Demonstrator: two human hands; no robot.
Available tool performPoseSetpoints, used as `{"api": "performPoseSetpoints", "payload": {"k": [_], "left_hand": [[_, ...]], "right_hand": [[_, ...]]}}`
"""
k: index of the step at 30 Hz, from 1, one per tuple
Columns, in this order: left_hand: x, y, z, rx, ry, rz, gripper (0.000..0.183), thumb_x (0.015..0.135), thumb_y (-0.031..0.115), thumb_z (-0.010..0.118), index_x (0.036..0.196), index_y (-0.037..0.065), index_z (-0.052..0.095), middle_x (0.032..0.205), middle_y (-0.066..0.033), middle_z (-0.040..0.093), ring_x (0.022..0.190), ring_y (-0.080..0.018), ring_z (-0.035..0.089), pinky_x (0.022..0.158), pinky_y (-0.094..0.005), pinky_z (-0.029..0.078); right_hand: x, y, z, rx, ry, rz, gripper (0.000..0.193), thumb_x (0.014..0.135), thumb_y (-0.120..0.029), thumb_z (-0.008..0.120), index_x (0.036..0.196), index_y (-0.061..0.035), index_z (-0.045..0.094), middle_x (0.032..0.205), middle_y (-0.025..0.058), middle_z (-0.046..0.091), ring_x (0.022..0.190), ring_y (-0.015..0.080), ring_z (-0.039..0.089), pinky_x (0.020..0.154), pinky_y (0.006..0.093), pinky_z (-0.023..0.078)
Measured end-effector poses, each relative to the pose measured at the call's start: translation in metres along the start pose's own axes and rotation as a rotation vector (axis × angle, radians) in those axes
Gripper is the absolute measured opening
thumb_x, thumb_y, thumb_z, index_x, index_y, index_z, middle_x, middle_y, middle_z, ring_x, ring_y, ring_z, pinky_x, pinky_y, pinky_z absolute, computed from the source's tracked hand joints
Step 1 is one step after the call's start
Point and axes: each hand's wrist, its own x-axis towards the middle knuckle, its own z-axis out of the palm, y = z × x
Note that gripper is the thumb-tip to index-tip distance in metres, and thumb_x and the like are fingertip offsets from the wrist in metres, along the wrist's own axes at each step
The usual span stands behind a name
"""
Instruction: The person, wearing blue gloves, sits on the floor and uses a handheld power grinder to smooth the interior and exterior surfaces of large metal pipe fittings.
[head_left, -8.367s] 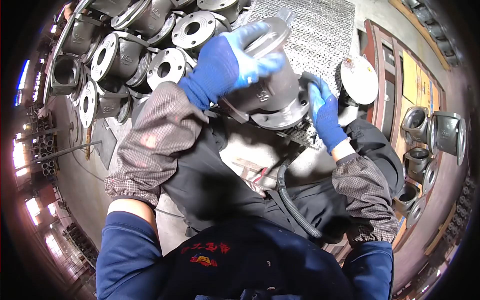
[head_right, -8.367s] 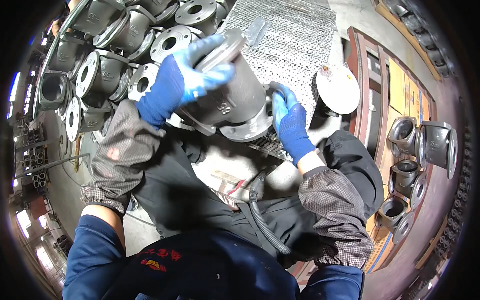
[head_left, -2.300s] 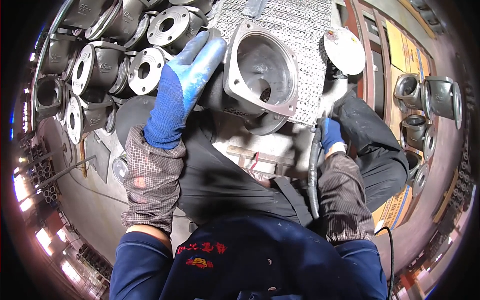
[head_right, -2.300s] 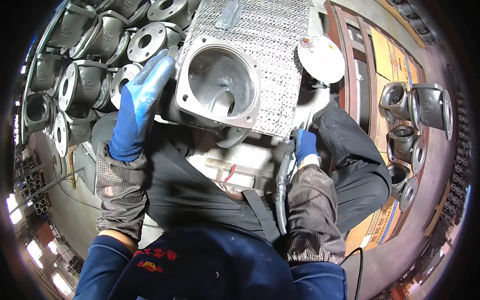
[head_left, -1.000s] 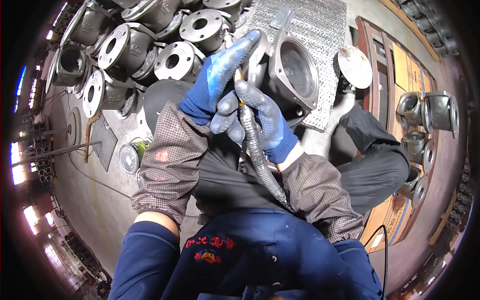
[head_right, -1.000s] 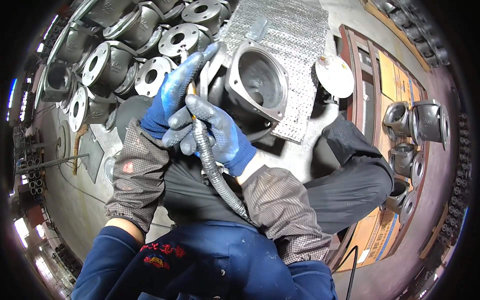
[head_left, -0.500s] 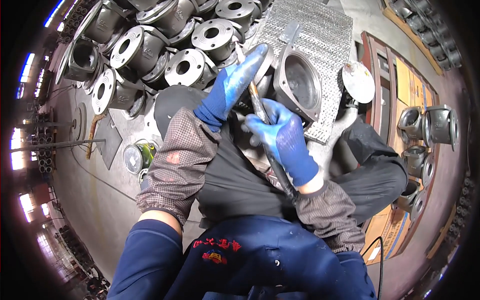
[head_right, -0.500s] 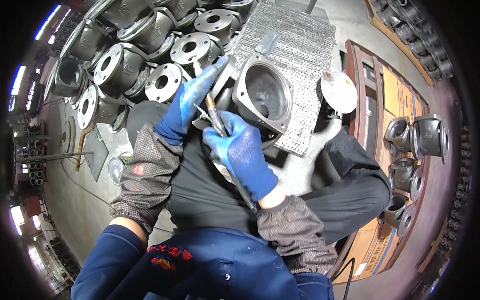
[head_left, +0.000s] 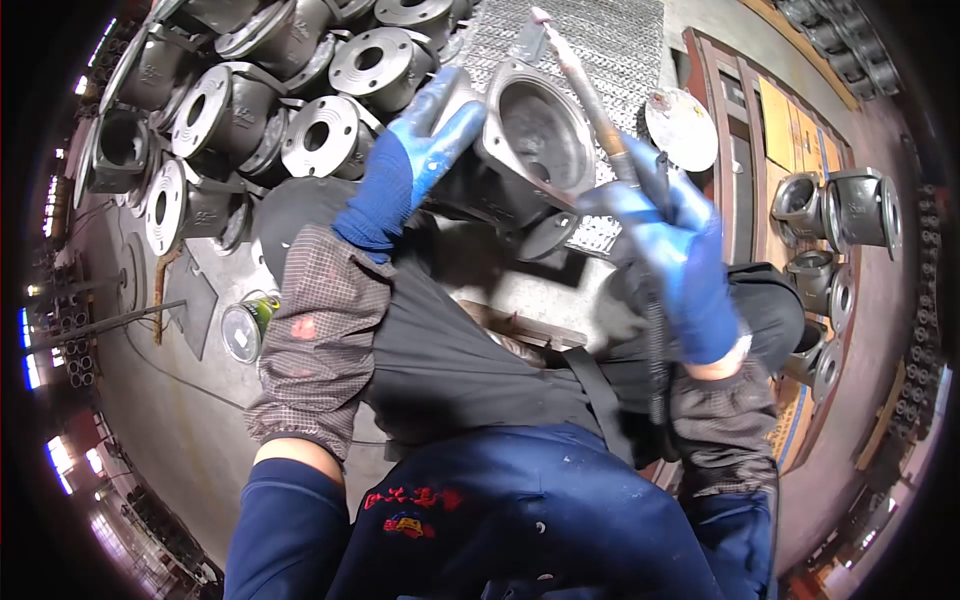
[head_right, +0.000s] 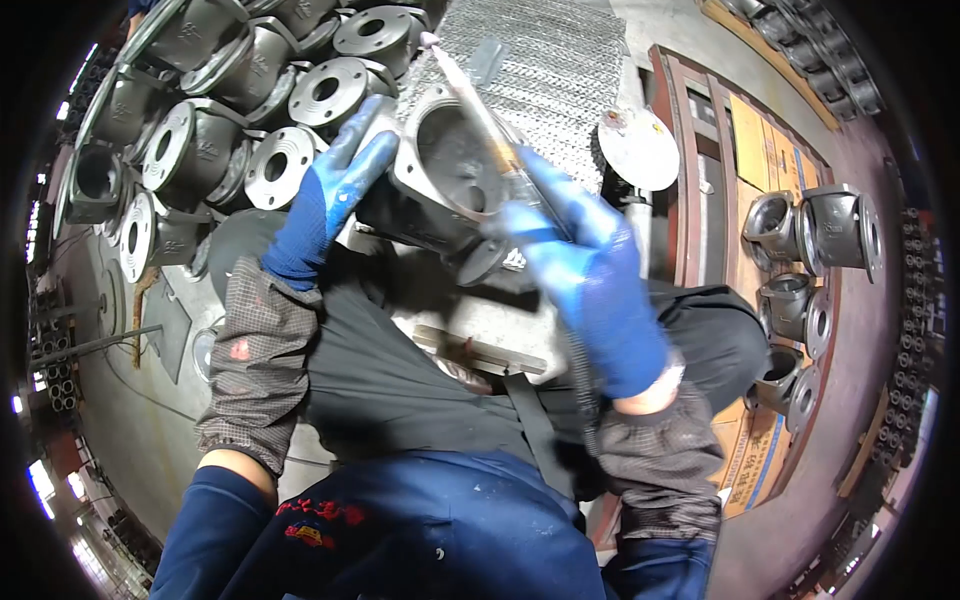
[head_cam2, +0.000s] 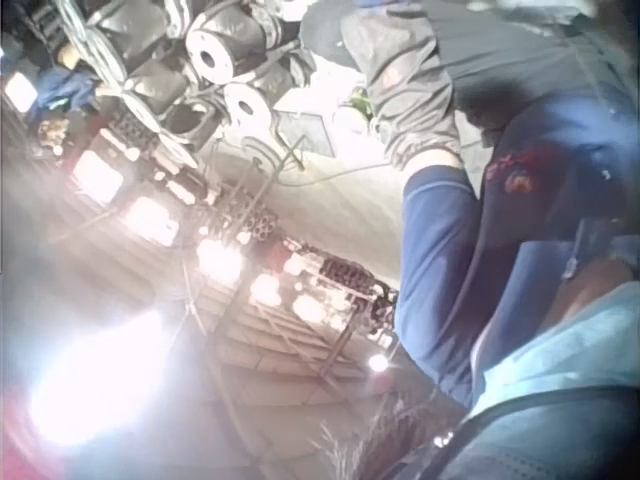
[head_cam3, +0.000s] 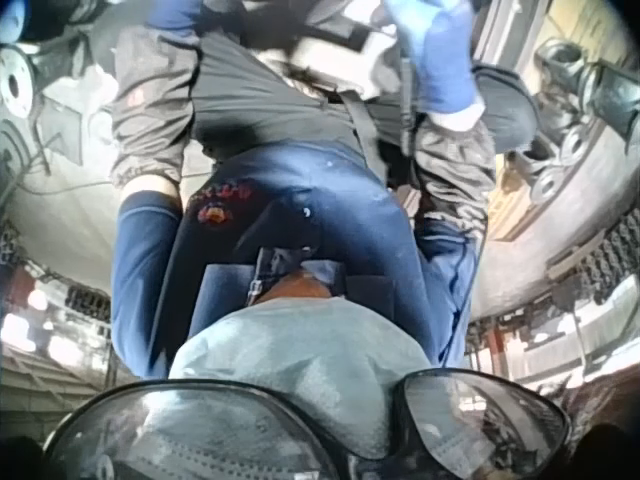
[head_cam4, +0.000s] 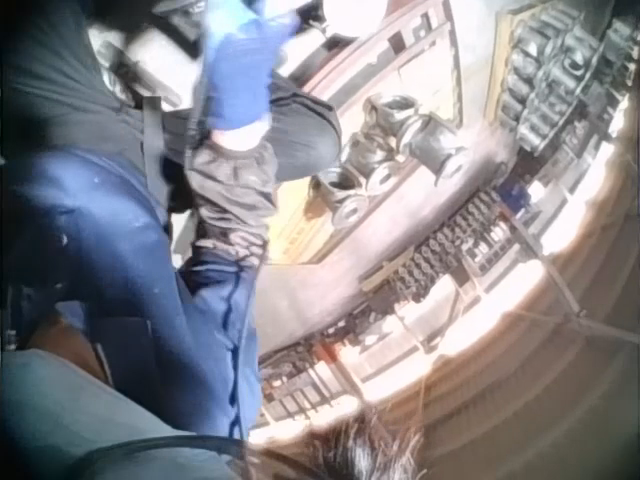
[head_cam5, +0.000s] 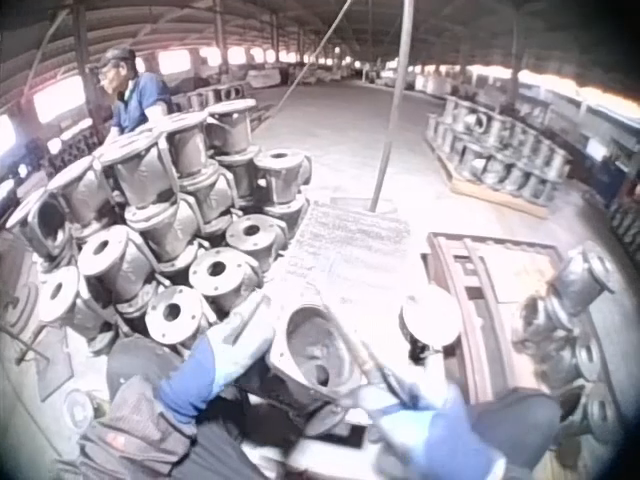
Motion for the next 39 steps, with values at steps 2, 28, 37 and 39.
{"api": "performPoseSetpoints", "payload": {"k": [2,28,37,39], "left_hand": [[0.006,0.003,-0.003,0.098,0.053,-0.243,0.059,0.089,0.02,0.066,0.139,0.0,0.041,0.13,-0.009,0.053,0.113,-0.0122,0.051,0.097,-0.0236,0.04],[0.01,0.003,-0.002,0.276,0.032,-0.04,0.057,0.087,0.023,0.066,0.136,0.001,0.045,0.136,-0.0133,0.051,0.121,-0.0151,0.049,0.102,-0.027,0.038],[0.015,-0.008,-0.012,0.631,-0.081,0.306,0.034,0.088,0.01,0.064,0.121,0.009,0.061,0.137,-0.0145,0.05,0.122,-0.0258,0.052,0.101,-0.0297,0.041],[0.014,-0.006,-0.013,0.728,-0.119,0.339,0.029,0.086,0.005,0.065,0.115,0.011,0.064,0.137,-0.0146,0.05,0.121,-0.0282,0.053,0.1,-0.0304,0.043]], "right_hand": [[0.015,0.008,-0.043,-0.303,-0.055,-0.098,0.04,0.089,-0.007,0.057,0.129,-0.0016,0.054,0.091,0.0041,0.067,0.082,0.0088,0.057,0.072,0.0225,0.047],[0.149,0.021,-0.053,-1.373,-0.682,-0.316,0.037,0.078,-0.01,0.049,0.109,-0.0165,0.069,0.075,0.0127,0.067,0.068,0.0257,0.067,0.068,0.0387,0.055],[0.151,0.013,-0.056,-1.341,-0.651,-0.257,0.037,0.082,-0.009,0.052,0.114,-0.0198,0.068,0.076,0.0094,0.068,0.066,0.0219,0.066,0.065,0.037,0.055],[0.156,0.027,-0.062,-1.336,-0.647,-0.341,0.037,0.082,-0.01,0.053,0.115,-0.0203,0.067,0.077,0.0085,0.069,0.066,0.0211,0.066,0.066,0.0368,0.055]]}}
